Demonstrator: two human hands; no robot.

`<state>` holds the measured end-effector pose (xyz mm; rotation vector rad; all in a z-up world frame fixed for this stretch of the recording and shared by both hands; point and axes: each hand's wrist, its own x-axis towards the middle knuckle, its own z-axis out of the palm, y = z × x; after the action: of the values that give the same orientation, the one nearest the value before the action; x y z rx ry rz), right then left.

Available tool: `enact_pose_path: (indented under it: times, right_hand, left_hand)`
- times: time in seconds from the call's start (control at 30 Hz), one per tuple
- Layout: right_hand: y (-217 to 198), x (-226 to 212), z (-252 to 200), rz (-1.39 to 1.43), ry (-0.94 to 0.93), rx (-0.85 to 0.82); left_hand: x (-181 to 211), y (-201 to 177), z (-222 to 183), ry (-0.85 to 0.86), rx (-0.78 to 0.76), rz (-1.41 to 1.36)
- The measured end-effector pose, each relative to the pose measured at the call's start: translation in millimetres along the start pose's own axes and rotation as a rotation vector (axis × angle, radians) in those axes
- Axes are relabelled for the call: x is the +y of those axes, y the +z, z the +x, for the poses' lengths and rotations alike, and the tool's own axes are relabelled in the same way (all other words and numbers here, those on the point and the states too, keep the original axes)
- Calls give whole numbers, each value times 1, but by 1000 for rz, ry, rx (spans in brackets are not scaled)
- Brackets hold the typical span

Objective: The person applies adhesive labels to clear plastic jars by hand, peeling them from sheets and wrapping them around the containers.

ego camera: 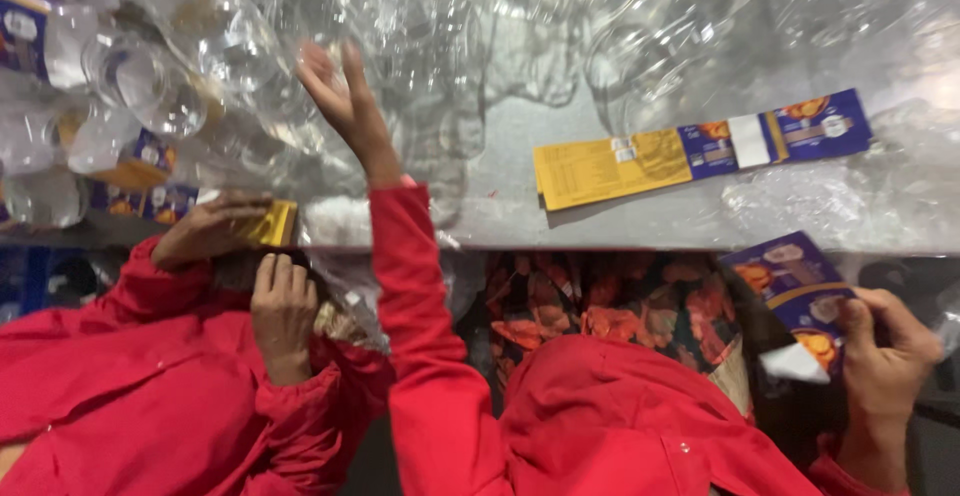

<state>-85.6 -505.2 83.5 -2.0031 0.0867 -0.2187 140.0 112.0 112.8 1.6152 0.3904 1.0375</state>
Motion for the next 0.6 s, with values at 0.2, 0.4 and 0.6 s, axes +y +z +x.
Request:
enact_pose_path:
  times: [0.2,0.4,0.6]
  right_hand:
    - [15,-18,-8,-54,90,43]
    - [2,-24,-9,-159,115,174]
    - [3,-25,7,-146,109,135]
  left_hand:
    - [16,53,68,349,-271,603]
    - [92,8,-75,501,-93,588]
    - [98,-38,-216,139,-301,925]
